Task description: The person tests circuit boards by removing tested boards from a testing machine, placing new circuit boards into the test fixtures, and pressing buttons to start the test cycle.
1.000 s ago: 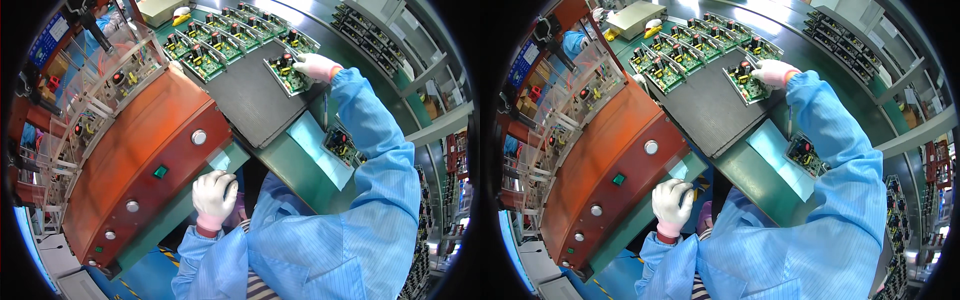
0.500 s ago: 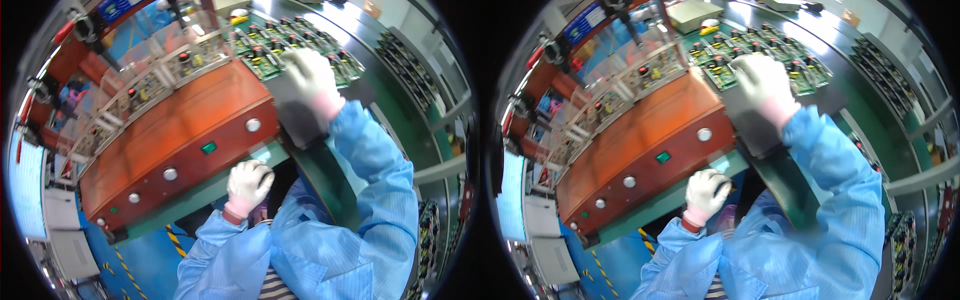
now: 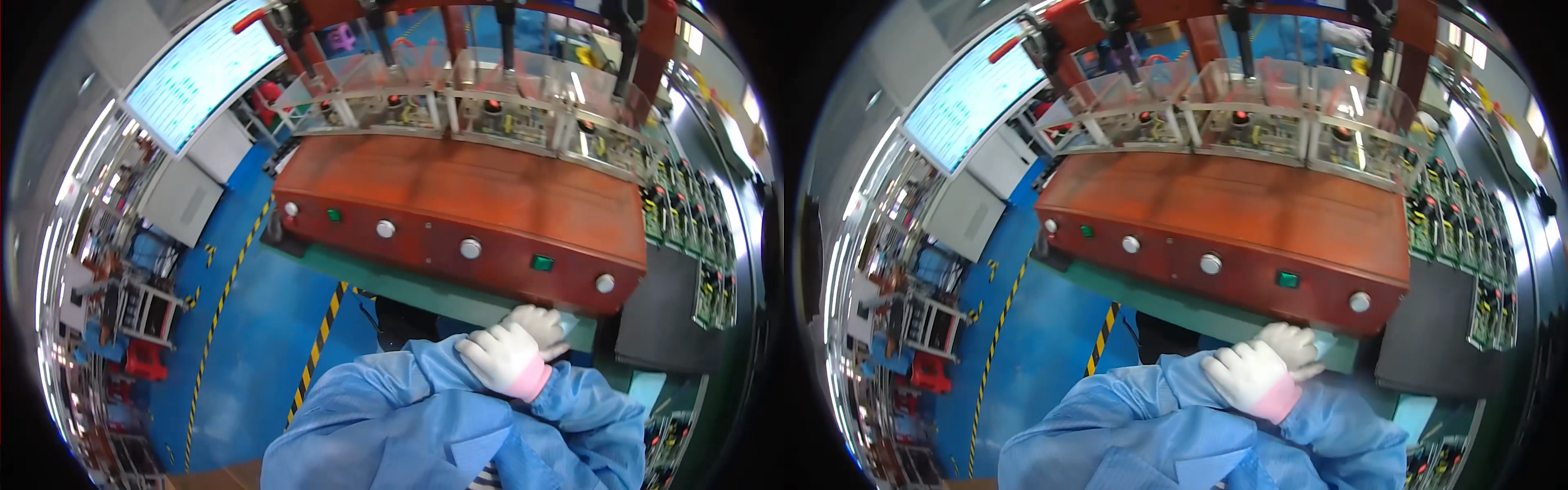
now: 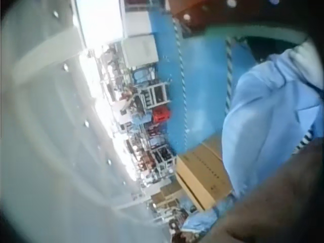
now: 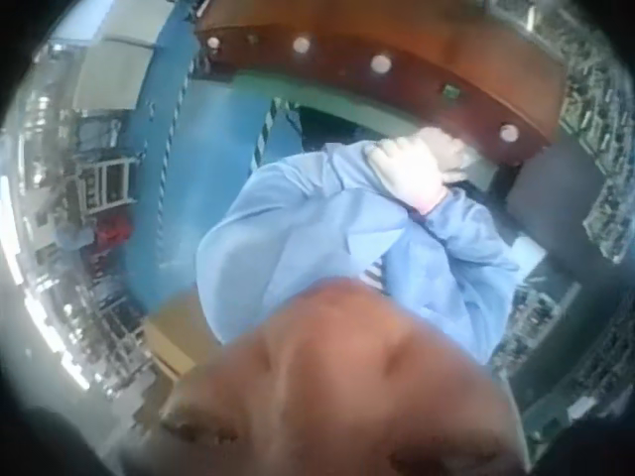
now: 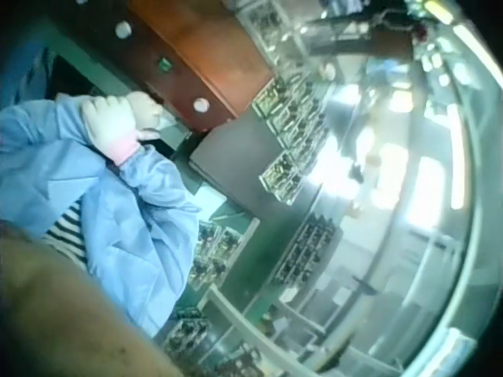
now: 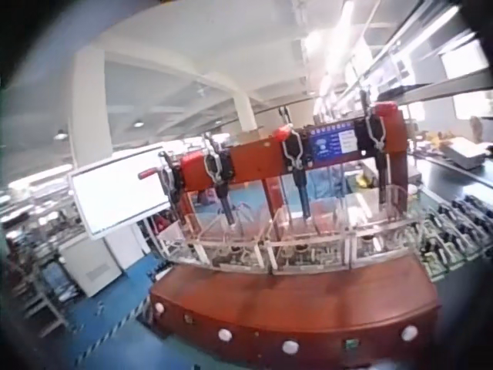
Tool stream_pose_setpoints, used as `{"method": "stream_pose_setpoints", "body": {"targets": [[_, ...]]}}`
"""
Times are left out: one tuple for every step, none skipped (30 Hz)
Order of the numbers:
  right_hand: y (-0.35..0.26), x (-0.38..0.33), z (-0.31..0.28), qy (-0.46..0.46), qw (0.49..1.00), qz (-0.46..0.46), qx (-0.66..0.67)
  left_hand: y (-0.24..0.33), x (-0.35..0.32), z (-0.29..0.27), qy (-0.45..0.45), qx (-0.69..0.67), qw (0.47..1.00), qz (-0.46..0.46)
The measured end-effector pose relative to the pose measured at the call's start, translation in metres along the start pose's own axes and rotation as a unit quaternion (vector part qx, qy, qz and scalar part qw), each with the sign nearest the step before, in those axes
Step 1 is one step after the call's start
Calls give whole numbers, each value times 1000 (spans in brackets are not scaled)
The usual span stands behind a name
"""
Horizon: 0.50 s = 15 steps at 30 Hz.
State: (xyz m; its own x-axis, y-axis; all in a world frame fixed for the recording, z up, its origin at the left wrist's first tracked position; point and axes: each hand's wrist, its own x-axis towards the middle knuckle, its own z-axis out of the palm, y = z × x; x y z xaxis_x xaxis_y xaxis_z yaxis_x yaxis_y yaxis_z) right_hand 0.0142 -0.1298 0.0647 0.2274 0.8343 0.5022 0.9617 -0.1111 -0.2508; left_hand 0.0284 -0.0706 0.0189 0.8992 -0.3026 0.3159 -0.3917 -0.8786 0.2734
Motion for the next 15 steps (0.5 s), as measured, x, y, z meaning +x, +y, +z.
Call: {"method": "stream_pose_setpoints", "body": {"targets": [[-1,-3,-1,-3,1000,3,-2,2,0,2,-2,1,1000,-5],[-1,-5,-1,-5,1000,8,-4,2,1,3,-5,1,1000,-9],[0,-5,-2,-7,1000,15,-8,2,1,4,-9,1,1000,-11],[1,-6,-2,-5,1000,14,-4,1,2,5,-12,4,1000,-13],[2,-6,-2,-18,1000,16,-9,1,3,6,-9,3,1000,-12],[3,-6,-2,-30,999,17,-14,1,3,7,-5,3,1000,-11],[3,-6,-2,-43,999,19,-19,0,4,7,-2,2,1000,-10],[4,-6,-1,-56,998,21,-25,0,4,8,2,1,1000,-8],[5,-6,-1,-54,998,21,-24,0,4,8,6,-1,1000,-6],[5,-6,0,-50,998,21,-24,0,4,8,10,-3,1000,-4],[5,-7,0,-48,998,21,-23,0,3,9,14,-5,1000,-4],[5,-7,0,-47,998,20,-22,0,1,9,19,-9,1000,-4],[4,-7,1,-45,999,19,-22,0,0,9,24,-12,1000,-4],[4,-8,1,-47,998,21,-22,0,0,9,24,-14,1000,-4],[4,-8,1,-47,998,23,-21,-1,0,8,25,-16,1000,-1]]}}
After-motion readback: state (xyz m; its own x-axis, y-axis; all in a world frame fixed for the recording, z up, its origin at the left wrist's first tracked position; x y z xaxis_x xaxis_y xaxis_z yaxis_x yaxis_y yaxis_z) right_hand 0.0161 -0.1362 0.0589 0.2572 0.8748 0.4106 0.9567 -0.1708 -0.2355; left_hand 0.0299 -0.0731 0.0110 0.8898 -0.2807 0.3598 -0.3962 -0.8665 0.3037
